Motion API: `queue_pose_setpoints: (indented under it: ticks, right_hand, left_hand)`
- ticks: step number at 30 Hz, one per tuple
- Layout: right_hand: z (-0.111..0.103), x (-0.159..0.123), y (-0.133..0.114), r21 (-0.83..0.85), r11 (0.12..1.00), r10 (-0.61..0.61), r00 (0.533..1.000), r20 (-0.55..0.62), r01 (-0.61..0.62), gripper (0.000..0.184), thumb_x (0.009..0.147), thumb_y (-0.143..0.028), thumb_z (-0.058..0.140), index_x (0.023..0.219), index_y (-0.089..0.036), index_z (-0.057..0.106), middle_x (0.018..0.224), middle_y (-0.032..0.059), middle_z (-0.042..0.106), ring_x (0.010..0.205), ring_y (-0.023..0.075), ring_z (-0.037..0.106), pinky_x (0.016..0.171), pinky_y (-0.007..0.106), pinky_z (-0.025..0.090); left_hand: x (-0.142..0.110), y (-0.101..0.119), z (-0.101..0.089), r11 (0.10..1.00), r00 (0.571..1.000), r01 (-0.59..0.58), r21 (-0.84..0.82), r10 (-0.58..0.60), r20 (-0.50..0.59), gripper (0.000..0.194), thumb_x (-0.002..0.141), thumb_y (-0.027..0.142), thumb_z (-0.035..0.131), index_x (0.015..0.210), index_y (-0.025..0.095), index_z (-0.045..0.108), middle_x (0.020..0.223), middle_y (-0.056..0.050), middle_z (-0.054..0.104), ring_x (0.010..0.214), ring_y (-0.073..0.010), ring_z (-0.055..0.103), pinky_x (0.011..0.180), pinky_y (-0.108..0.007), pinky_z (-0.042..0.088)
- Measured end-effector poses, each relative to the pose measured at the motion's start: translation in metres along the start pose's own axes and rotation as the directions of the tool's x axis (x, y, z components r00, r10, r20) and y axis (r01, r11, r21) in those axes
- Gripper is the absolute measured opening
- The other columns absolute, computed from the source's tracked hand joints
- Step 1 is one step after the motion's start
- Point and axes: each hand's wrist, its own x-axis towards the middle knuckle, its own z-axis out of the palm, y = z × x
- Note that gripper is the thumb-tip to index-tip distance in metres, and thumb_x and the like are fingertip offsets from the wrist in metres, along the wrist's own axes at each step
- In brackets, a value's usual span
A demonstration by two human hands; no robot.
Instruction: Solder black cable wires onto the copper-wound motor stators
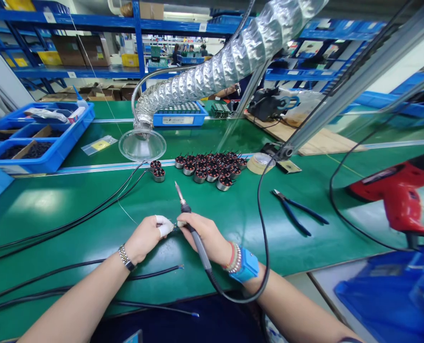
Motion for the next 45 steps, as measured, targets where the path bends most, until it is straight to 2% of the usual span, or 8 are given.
queue_pose_setpoints:
  ticks: [6, 12, 17, 27, 31, 35, 41, 45]
  right_hand:
    - [-0.005, 0.005, -0.001, -0.07, 0.997, -0.018, 0.98, 0.199, 0.032, 0.025, 0.081, -0.006, 0.038, 0.101, -0.016, 0.05, 0.073, 0.0034, 0.055, 0.065, 0.0138, 0.049, 0.059, 0.024, 0.042]
    - [0.0, 0.005, -0.005, 0.031, 0.999, 0.036, 0.995, 0.088, -0.038, 0.025, 0.081, -0.007, 0.043, 0.103, -0.018, 0.049, 0.08, 0.0032, 0.058, 0.071, 0.0126, 0.055, 0.066, 0.022, 0.045]
    - [0.0, -0.002, -0.002, 0.086, 0.981, 0.178, 0.984, -0.019, -0.176, 0.031, 0.075, -0.008, 0.053, 0.103, -0.02, 0.047, 0.08, 0.0011, 0.059, 0.07, 0.0113, 0.056, 0.068, 0.022, 0.046]
    - [0.002, 0.001, -0.006, 0.228, 0.914, 0.346, 0.938, -0.007, -0.335, 0.033, 0.072, -0.009, 0.053, 0.102, -0.021, 0.045, 0.073, -0.0033, 0.061, 0.064, 0.0097, 0.058, 0.066, 0.021, 0.046]
    - [0.012, 0.006, -0.017, 0.055, 0.922, 0.385, 0.922, -0.035, -0.382, 0.039, 0.065, -0.006, 0.05, 0.101, -0.019, 0.046, 0.068, -0.0028, 0.055, 0.062, 0.0125, 0.053, 0.062, 0.023, 0.044]
    - [0.017, 0.009, -0.025, -0.18, 0.92, 0.34, 0.937, -0.078, -0.349, 0.038, 0.063, -0.004, 0.047, 0.099, -0.017, 0.05, 0.064, 0.0, 0.051, 0.067, 0.0179, 0.05, 0.065, 0.03, 0.043]
    - [-0.013, 0.002, -0.005, 0.033, 0.96, 0.278, 0.959, -0.047, -0.277, 0.032, 0.074, -0.01, 0.05, 0.104, -0.02, 0.046, 0.081, 0.003, 0.059, 0.069, 0.0135, 0.056, 0.068, 0.025, 0.046]
    - [-0.02, 0.002, 0.013, 0.141, 0.937, 0.316, 0.947, 0.053, -0.32, 0.034, 0.074, -0.01, 0.053, 0.104, -0.021, 0.043, 0.084, 0.0022, 0.063, 0.07, 0.0121, 0.06, 0.069, 0.025, 0.048]
  left_hand:
    - [-0.001, 0.001, -0.001, 1.0, 1.0, -0.003, 0.014, 0.003, 0.008, 0.022, 0.066, 0.034, 0.056, 0.06, 0.014, 0.05, 0.05, 0.007, 0.035, 0.046, -0.0057, 0.023, 0.046, -0.022, 0.017]
    - [-0.002, 0.003, -0.001, 1.0, 1.0, -0.002, 0.005, 0.002, 0.011, 0.029, 0.066, 0.041, 0.057, 0.061, 0.013, 0.055, 0.049, 0.006, 0.037, 0.045, -0.0059, 0.024, 0.045, -0.022, 0.018]
    - [-0.001, 0.001, -0.001, 1.0, 1.0, 0.0, 0.007, 0.0, -0.001, 0.033, 0.065, 0.045, 0.06, 0.065, 0.012, 0.06, 0.051, 0.004, 0.044, 0.046, -0.0071, 0.03, 0.046, -0.022, 0.021]
    - [-0.001, 0.001, 0.001, 0.998, 0.998, -0.062, 0.026, 0.062, -0.018, 0.022, 0.067, 0.034, 0.059, 0.063, 0.013, 0.06, 0.055, 0.003, 0.049, 0.053, -0.0093, 0.039, 0.053, -0.022, 0.03]
    - [-0.001, -0.004, 0.002, 0.989, 0.99, -0.131, 0.074, 0.135, -0.045, 0.017, 0.069, 0.029, 0.056, 0.067, 0.013, 0.061, 0.064, 0.0, 0.057, 0.062, -0.0123, 0.047, 0.062, -0.023, 0.036]
    - [-0.002, -0.005, 0.002, 0.981, 0.985, -0.161, 0.105, 0.167, -0.05, 0.016, 0.07, 0.028, 0.054, 0.066, 0.014, 0.06, 0.066, -0.001, 0.058, 0.065, -0.0135, 0.049, 0.064, -0.023, 0.037]
    - [0.001, -0.004, 0.0, 0.997, 0.997, -0.04, 0.069, 0.044, -0.057, 0.021, 0.07, 0.033, 0.056, 0.067, 0.013, 0.061, 0.059, 0.002, 0.052, 0.055, -0.0105, 0.04, 0.055, -0.023, 0.03]
    - [0.001, -0.003, 0.0, 0.998, 0.999, 0.003, 0.059, 0.0, -0.054, 0.022, 0.069, 0.035, 0.057, 0.065, 0.014, 0.058, 0.056, 0.003, 0.048, 0.051, -0.0086, 0.033, 0.051, -0.022, 0.024]
